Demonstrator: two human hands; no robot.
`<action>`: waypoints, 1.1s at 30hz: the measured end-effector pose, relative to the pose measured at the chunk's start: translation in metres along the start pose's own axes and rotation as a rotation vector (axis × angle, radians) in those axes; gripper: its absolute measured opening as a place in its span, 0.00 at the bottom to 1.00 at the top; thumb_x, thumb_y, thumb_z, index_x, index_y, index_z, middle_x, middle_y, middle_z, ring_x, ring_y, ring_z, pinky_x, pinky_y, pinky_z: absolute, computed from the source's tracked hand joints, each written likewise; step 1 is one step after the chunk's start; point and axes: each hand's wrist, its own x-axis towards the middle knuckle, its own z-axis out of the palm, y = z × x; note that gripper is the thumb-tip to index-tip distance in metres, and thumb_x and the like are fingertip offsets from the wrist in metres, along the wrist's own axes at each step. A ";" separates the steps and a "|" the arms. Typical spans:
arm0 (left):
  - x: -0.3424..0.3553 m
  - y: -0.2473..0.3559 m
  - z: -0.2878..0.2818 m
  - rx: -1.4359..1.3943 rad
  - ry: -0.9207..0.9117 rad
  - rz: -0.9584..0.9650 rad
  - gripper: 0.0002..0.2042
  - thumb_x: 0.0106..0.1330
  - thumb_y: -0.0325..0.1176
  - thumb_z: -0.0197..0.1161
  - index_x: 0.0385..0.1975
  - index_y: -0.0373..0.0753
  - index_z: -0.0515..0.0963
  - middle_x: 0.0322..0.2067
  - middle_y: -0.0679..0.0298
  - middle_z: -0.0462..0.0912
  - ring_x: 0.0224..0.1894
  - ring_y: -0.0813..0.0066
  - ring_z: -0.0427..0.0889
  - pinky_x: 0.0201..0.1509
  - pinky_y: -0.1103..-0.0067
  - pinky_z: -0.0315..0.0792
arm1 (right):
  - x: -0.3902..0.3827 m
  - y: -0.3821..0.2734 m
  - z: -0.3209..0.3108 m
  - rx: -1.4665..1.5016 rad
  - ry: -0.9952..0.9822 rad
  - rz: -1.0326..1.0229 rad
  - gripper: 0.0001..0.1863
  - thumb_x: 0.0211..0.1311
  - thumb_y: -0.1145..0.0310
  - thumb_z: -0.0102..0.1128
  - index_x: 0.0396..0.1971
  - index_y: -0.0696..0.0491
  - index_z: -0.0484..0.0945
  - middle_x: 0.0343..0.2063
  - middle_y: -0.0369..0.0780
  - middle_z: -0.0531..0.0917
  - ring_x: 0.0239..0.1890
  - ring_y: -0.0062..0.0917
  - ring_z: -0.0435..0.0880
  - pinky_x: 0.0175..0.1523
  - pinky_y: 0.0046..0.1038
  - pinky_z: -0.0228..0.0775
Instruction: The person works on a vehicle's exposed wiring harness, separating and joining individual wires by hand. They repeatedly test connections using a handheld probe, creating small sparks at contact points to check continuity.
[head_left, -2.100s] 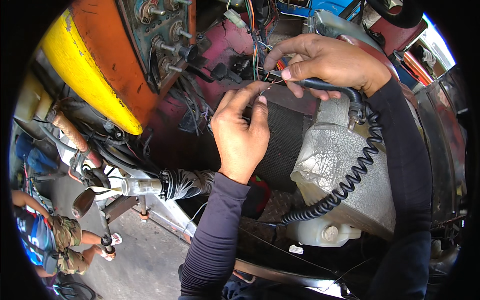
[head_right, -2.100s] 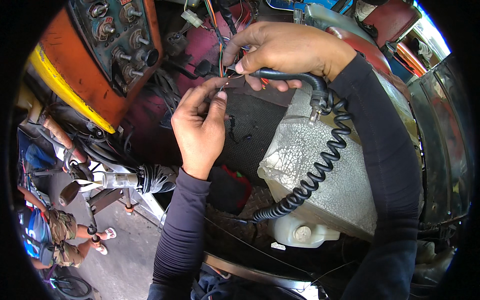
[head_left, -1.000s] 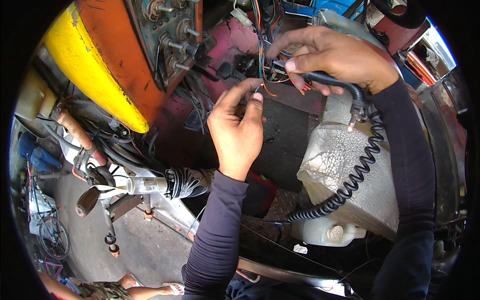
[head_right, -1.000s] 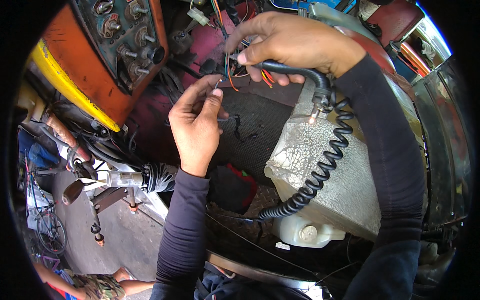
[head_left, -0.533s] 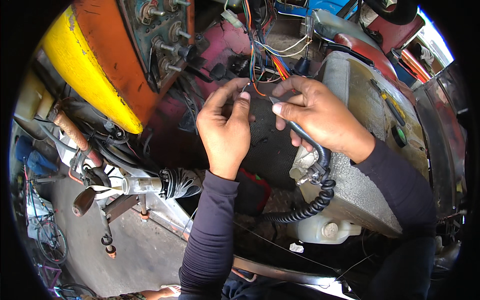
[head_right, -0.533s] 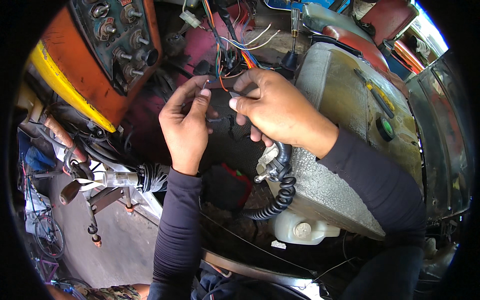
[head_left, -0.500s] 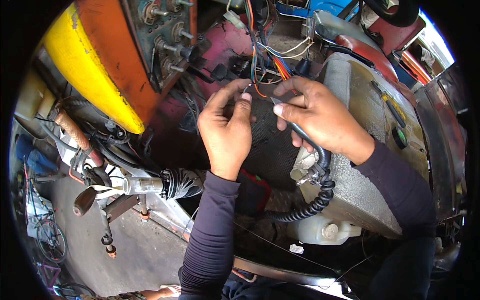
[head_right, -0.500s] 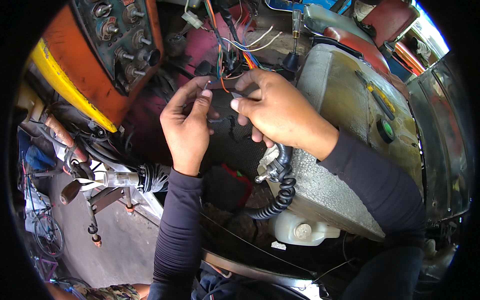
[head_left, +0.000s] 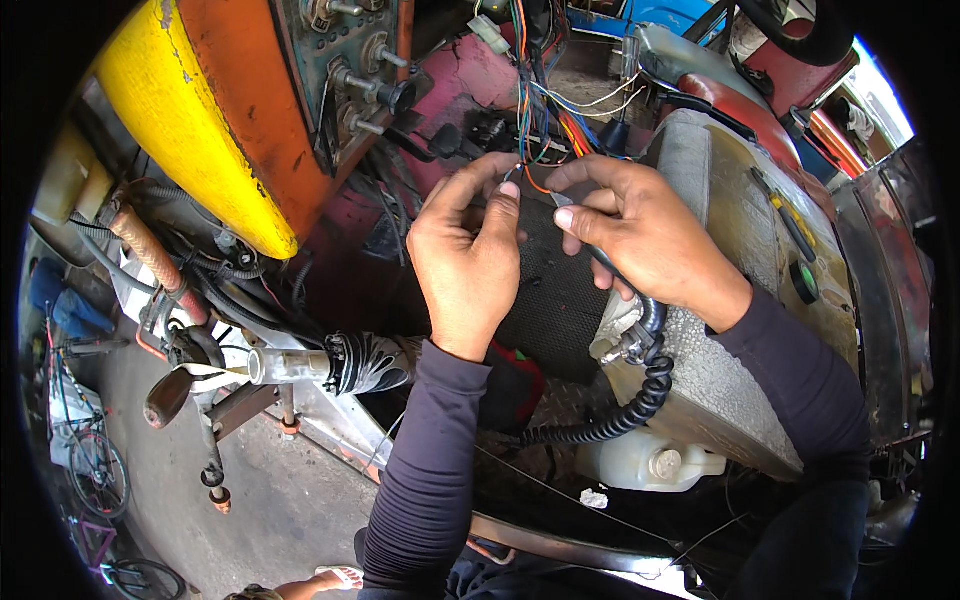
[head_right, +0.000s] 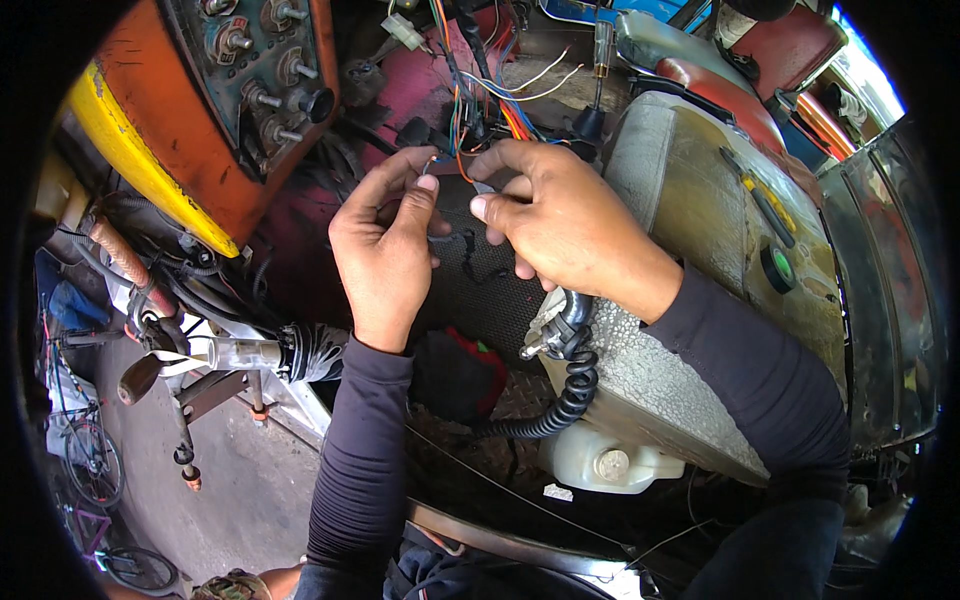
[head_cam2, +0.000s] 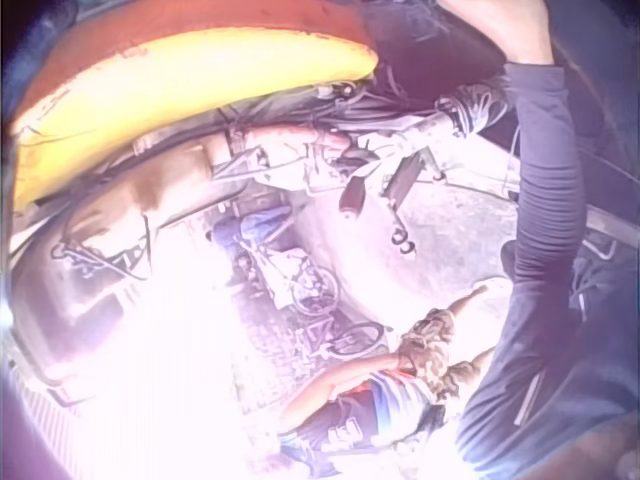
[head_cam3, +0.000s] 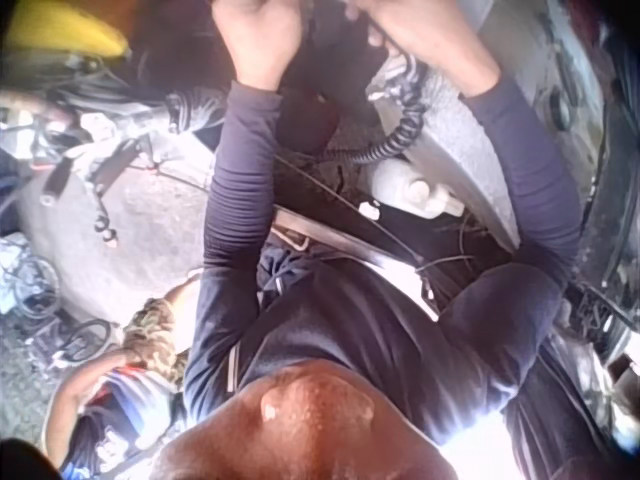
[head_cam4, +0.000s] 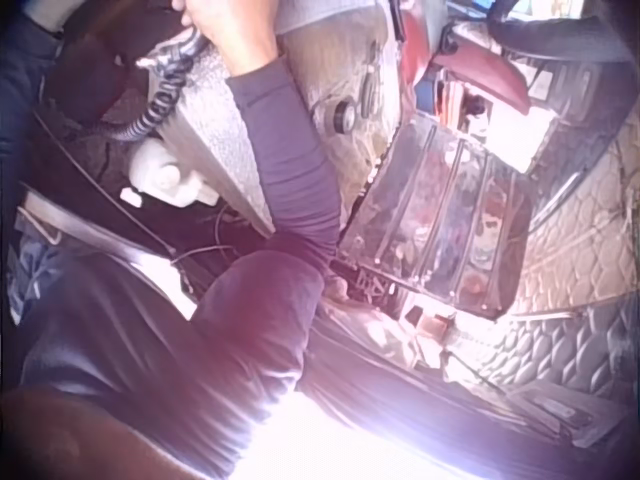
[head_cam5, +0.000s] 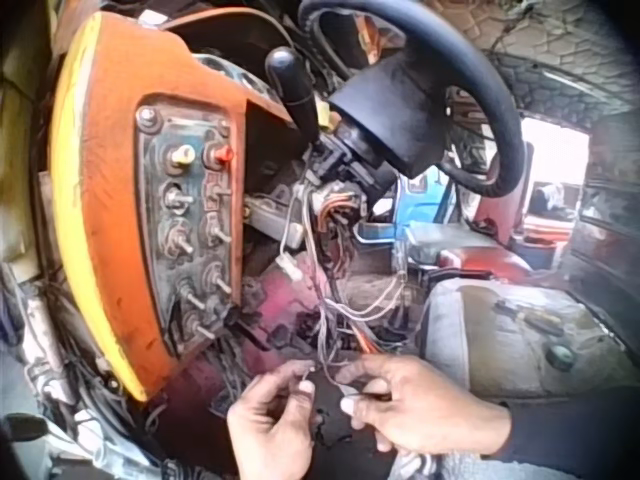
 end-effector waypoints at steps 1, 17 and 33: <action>0.000 0.000 -0.001 0.000 0.000 0.000 0.10 0.74 0.26 0.65 0.52 0.37 0.85 0.34 0.69 0.86 0.25 0.87 0.80 0.20 0.88 0.66 | 0.000 0.001 0.001 -0.002 0.005 -0.005 0.18 0.74 0.70 0.61 0.60 0.58 0.76 0.28 0.39 0.83 0.16 0.17 0.78 0.16 0.22 0.68; 0.000 -0.004 0.003 -0.036 0.021 -0.017 0.10 0.68 0.20 0.66 0.46 0.36 0.87 0.29 0.65 0.79 0.25 0.83 0.79 0.30 0.81 0.72 | -0.016 -0.016 -0.031 -0.059 -0.022 0.004 0.17 0.76 0.69 0.59 0.58 0.61 0.71 0.28 0.40 0.84 0.15 0.16 0.76 0.15 0.20 0.63; -0.012 -0.002 0.001 -0.011 -0.056 -0.242 0.07 0.71 0.24 0.65 0.46 0.33 0.82 0.32 0.66 0.85 0.25 0.84 0.81 0.24 0.85 0.70 | -0.009 -0.010 -0.058 -0.037 -0.023 -0.016 0.16 0.77 0.68 0.57 0.57 0.61 0.72 0.28 0.39 0.84 0.15 0.14 0.77 0.15 0.16 0.62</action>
